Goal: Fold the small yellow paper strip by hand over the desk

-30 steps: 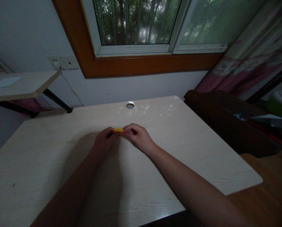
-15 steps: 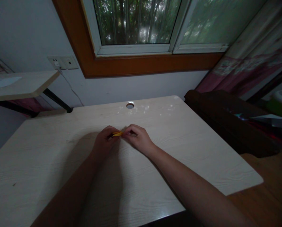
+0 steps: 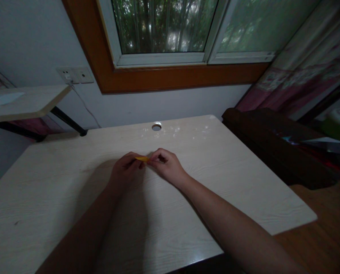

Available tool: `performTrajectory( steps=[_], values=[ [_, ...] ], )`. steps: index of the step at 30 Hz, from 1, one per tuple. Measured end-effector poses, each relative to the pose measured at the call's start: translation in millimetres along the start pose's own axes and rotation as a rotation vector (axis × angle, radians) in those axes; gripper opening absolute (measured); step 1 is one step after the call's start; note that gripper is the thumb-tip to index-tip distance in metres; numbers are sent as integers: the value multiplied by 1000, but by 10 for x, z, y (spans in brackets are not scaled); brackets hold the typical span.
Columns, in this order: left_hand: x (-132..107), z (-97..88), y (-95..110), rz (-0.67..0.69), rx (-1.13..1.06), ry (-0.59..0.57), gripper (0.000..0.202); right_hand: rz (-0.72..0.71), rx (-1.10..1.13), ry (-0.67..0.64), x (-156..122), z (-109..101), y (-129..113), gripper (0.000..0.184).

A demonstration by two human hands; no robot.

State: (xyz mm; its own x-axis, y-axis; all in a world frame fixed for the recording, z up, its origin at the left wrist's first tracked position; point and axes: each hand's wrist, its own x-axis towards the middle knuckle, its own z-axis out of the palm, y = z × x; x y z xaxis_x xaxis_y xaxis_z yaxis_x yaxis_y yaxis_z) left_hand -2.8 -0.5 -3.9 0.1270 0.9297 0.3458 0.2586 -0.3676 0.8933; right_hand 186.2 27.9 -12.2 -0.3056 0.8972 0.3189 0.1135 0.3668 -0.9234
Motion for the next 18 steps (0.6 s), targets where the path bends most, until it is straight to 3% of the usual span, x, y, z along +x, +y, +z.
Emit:
performTrajectory(
  steps=[12, 18],
  values=[
    [-16, 29, -67, -34, -149, 68, 15, 110, 161, -47, -7, 18, 38, 20],
    [-19, 7, -147, -8, -56, 95, 10, 119, 148, -61, -11, 21, 51, 20]
  ],
)
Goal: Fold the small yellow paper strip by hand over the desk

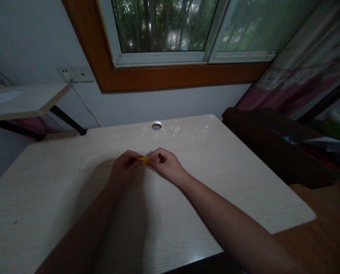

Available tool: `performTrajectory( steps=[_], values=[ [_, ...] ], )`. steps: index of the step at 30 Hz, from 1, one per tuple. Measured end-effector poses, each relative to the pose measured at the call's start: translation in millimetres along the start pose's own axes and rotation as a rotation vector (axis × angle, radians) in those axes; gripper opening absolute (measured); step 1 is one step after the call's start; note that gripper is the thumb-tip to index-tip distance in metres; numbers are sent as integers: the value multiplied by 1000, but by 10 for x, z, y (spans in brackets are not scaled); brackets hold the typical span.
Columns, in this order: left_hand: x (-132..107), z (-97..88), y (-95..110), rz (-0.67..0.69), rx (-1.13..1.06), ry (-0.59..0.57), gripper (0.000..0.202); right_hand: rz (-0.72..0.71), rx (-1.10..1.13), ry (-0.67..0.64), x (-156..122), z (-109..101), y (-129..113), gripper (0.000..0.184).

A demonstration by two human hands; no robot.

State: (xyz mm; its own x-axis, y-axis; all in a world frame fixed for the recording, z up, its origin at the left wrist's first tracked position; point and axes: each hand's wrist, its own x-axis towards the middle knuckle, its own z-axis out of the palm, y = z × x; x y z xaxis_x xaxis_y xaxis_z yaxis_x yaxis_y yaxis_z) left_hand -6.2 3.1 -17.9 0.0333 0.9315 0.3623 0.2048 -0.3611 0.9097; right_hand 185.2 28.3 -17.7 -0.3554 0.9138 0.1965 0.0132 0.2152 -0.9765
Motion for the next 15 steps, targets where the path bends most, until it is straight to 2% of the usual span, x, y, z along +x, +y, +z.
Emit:
performTrajectory(
  steps=[15],
  values=[
    [7, 22, 63, -106, -84, 23, 15, 25, 81, 5, 11, -5, -27, 22]
  ],
)
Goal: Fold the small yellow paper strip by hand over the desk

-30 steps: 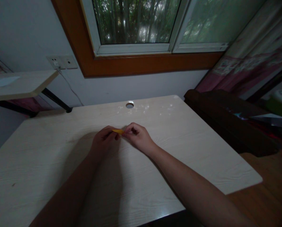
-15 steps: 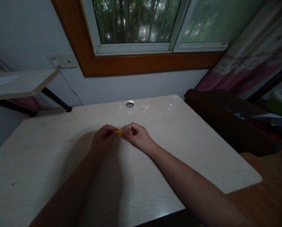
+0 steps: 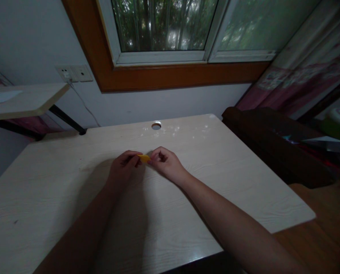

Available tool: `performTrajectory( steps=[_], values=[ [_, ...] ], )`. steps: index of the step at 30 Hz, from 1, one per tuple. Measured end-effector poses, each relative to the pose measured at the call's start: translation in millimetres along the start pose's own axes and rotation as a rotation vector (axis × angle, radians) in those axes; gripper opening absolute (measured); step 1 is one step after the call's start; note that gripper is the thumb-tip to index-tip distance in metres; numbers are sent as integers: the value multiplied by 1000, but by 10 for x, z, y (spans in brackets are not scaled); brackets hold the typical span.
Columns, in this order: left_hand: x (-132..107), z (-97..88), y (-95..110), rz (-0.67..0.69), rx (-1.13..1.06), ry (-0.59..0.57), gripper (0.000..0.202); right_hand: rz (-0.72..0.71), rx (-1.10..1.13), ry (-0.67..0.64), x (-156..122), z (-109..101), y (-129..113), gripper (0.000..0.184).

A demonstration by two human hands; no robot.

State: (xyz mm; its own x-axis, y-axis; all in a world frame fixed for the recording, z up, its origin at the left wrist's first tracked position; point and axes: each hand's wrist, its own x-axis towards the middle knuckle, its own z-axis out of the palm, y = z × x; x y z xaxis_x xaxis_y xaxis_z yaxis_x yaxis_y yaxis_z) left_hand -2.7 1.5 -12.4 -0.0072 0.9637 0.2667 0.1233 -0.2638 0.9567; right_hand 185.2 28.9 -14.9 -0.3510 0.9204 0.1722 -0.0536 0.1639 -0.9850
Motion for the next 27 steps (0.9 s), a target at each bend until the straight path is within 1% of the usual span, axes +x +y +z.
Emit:
performTrajectory(
  steps=[3, 6, 11, 13, 17, 21, 24, 27],
  values=[
    [8, 11, -19, 9, -68, 1, 14, 9, 33, 2, 3, -3, 8, 23],
    [10, 8, -32, 33, -83, -10, 16, 18, 81, 5, 7, -5, 19, 22],
    [-2, 26, 16, 22, -70, -93, 18, 32, 120, 11, 11, -7, 23, 23],
    [-3, 47, 36, 4, -92, -103, 20, 25, 121, 3, 10, -8, 21, 22],
    [7, 75, 33, 0, -119, -70, 23, 10, 100, -2, 12, -11, 37, 21],
    [23, 80, 22, -27, -131, -5, 29, -30, 45, -1, 9, -19, 47, 24],
    [31, 82, 26, -46, -134, 43, 31, -84, -59, -22, -10, -28, 6, 26],
    [38, 81, 20, -49, -125, 57, 31, -186, -210, -52, -30, -35, -50, 25]
  ],
)
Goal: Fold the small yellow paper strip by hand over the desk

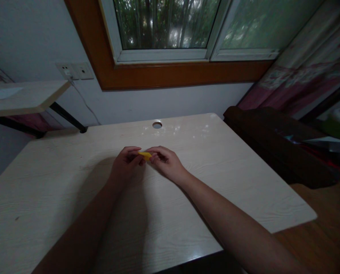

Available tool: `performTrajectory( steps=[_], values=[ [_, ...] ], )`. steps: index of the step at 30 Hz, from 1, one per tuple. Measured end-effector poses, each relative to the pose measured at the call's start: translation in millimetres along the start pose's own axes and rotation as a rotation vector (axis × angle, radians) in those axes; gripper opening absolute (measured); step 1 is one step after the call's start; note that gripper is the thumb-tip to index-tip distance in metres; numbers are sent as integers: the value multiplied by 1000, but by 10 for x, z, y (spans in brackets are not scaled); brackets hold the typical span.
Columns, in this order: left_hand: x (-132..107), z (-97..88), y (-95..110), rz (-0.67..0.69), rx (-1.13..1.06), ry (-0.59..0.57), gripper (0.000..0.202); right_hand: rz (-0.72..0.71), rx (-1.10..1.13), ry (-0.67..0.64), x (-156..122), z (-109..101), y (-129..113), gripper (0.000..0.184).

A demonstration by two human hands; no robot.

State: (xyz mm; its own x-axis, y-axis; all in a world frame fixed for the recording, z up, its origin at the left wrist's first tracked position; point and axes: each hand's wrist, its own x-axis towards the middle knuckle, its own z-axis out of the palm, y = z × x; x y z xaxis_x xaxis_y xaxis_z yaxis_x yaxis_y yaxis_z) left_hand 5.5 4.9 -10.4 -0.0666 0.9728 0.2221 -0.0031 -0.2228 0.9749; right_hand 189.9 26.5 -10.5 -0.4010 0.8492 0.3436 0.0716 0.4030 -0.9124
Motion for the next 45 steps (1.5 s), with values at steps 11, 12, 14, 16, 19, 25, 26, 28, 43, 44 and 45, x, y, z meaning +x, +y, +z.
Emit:
performTrajectory(
  steps=[11, 12, 14, 16, 19, 25, 26, 28, 43, 44, 45],
  values=[
    [-8, -19, 1, -74, 48, -65, 19, -46, -118, 9, 12, -4, -26, 20],
    [-13, -21, 5, -83, 45, -69, 19, -44, -110, 14, 12, -2, -22, 19],
    [-18, -26, 5, -91, 40, -80, 18, -44, -93, 22, 12, 2, -12, 19],
    [-20, -33, -5, -78, 37, -89, 17, -41, -82, 17, 11, 6, -3, 19],
    [-22, -41, -17, -52, 35, -92, 17, -21, -80, 3, 8, 13, 7, 19],
    [-35, -33, 0, -76, 1, -94, 23, 2, -43, 24, 9, 23, 24, 19],
    [-36, -32, -1, -77, -22, -95, 24, 0, -46, 28, 11, 23, 26, 19],
    [-33, -32, -6, -76, -53, -97, 26, -7, -60, 29, 13, 18, 26, 18],
    [-10, -23, -19, -7, 109, -23, 18, -37, -91, 8, 23, 3, 16, 19],
    [-11, -26, -24, -1, 109, -23, 17, -19, -82, 16, 24, 9, 23, 18],
    [-11, -29, -30, 1, 107, -24, 17, 6, -58, 30, 25, 17, 35, 18]
  ],
)
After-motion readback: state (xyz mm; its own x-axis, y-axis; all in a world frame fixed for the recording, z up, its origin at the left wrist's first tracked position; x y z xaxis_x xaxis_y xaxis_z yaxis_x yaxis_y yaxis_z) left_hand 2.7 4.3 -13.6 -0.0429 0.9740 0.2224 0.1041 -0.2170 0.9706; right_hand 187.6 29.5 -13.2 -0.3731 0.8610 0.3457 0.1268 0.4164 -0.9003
